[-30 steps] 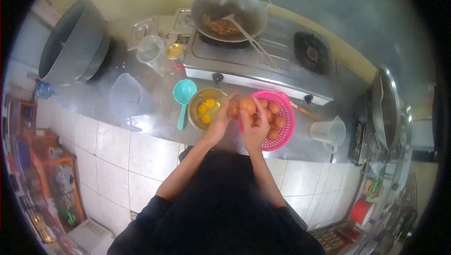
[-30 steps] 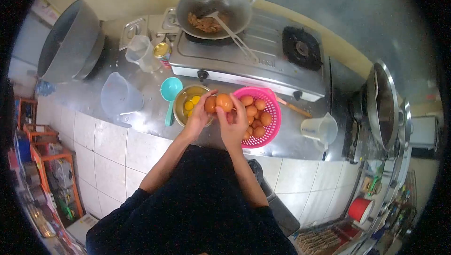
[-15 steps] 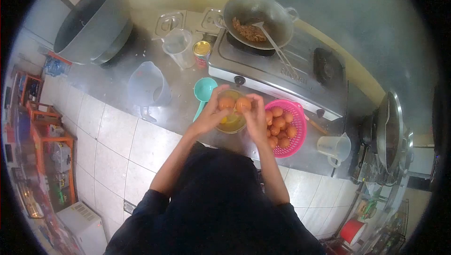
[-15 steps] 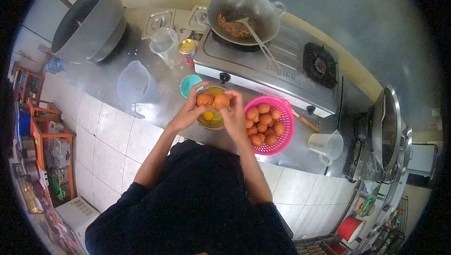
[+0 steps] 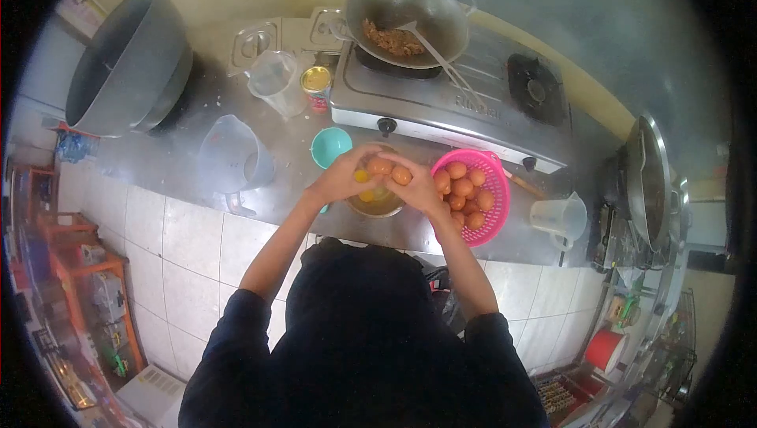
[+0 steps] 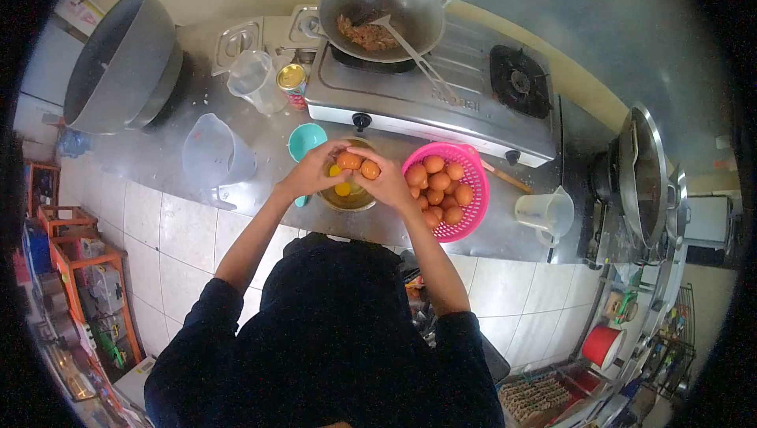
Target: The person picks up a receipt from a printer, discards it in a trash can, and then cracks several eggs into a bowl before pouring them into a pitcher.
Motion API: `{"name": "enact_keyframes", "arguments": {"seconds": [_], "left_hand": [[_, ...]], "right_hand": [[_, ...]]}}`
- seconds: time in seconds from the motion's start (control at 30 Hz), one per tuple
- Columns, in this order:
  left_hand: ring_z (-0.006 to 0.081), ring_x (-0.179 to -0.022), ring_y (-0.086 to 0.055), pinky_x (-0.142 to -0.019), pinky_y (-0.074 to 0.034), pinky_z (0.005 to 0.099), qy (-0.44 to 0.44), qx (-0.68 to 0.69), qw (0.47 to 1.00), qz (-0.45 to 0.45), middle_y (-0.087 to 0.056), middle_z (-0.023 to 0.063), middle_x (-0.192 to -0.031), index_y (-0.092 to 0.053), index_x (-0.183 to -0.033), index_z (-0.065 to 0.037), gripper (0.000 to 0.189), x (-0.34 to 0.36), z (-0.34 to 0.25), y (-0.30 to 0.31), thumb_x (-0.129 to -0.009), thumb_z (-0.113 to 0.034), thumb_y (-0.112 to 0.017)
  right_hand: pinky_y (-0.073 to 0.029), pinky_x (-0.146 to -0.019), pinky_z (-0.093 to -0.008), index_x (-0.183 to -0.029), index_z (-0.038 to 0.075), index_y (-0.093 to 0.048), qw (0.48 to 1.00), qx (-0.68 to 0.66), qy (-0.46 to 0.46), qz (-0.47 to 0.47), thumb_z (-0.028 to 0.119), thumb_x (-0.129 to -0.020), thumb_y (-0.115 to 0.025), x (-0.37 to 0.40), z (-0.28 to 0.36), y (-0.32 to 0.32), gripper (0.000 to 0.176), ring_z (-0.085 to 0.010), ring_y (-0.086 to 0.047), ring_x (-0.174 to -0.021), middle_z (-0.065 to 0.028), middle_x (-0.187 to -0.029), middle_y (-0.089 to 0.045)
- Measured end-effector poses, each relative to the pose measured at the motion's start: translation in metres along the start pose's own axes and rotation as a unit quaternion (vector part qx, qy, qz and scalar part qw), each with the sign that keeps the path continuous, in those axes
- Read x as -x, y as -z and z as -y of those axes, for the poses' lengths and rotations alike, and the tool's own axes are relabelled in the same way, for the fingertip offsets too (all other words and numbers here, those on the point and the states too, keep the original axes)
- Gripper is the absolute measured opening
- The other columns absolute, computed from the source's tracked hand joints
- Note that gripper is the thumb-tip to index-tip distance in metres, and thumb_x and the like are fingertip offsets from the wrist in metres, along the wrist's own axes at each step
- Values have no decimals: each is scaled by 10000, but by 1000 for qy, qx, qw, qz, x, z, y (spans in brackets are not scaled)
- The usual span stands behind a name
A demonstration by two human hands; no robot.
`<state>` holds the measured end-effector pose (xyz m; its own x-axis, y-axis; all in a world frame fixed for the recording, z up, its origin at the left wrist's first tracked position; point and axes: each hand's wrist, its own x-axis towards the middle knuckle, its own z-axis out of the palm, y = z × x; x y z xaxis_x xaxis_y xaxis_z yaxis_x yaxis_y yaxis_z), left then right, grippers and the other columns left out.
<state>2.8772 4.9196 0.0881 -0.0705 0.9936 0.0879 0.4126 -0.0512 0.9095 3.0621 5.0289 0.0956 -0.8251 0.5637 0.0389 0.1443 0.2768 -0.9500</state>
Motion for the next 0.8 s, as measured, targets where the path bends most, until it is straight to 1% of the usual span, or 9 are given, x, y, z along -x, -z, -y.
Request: {"name": "enact_keyframes", "arguments": {"seconds": [0.03,0.13,0.27,0.33,0.43,0.57,0.63,0.73,0.8], "left_hand": [[313,-1161,-589,-1008,-485,400,-16,-22,1000,-13,-551,177,-1319,-453,-1361,-14,619,1,1,-1,-838,-178,-740],[358,-1136,-610,-967,-519,415,-47,-67,996,-42,-577,199,-1310,-484,-1359,-30,604,4,15,-9,-835,-189,-738],[388,-1153,-588,-981,-505,413,-57,-120,989,-58,-567,217,-1311,-466,-1383,-49,650,4,29,-16,-809,-164,-746],[400,-1155,-581,-981,-502,417,-64,-124,988,-64,-565,221,-1310,-467,-1385,-57,668,3,38,-17,-789,-151,-752],[385,-1159,-584,-981,-500,424,-86,-128,986,-57,-566,210,-1314,-465,-1391,-67,691,3,51,-17,-766,-118,-755],[356,-1163,-591,-984,-501,414,-121,-144,982,-19,-580,183,-1310,-491,-1379,-70,652,6,52,-1,-774,-63,-735],[343,-1169,-590,-989,-501,395,-154,-169,973,-6,-585,173,-1311,-506,-1372,-70,624,5,46,11,-787,-42,-724],[310,-1220,-574,-1035,-469,373,-76,-86,993,-40,-590,156,-1326,-539,-1354,-70,580,3,26,16,-806,-49,-727],[290,-1256,-553,-1064,-437,376,-16,9,999,-50,-588,138,-1343,-551,-1348,-71,568,2,6,4,-812,-65,-738]], "right_hand": [[-498,-956,-330,-1278,103,-619,1000,13,-4,-6,104,-815,-712,2,-3,-2,471,-235,-656,-1107,-112,-1213,-677],[-510,-948,-353,-1263,102,-624,998,64,-1,-22,97,-806,-707,3,-3,-8,465,-291,-656,-1101,-136,-1206,-672],[-526,-918,-383,-1248,102,-630,992,113,3,-50,108,-792,-720,-2,3,-19,464,-344,-650,-1068,-166,-1165,-673],[-533,-896,-393,-1245,106,-632,988,129,34,-82,111,-794,-721,-5,-9,-29,460,-350,-652,-1045,-168,-1133,-677],[-539,-867,-404,-1247,114,-633,982,153,47,-103,106,-797,-714,-3,-25,-40,458,-354,-653,-1019,-166,-1112,-675],[-538,-858,-405,-1259,131,-631,970,204,58,-117,88,-806,-693,5,-32,-42,459,-349,-654,-1015,-157,-1132,-662],[-539,-856,-405,-1261,137,-633,973,190,31,-128,83,-801,-698,8,-26,-43,468,-352,-654,-1014,-156,-1136,-658],[-534,-872,-398,-1263,129,-632,968,157,27,-195,68,-781,-722,11,-7,-43,495,-351,-650,-1022,-158,-1148,-656],[-523,-897,-391,-1261,109,-631,960,125,37,-246,53,-768,-740,17,11,-44,507,-343,-645,-1040,-161,-1165,-654]]}}
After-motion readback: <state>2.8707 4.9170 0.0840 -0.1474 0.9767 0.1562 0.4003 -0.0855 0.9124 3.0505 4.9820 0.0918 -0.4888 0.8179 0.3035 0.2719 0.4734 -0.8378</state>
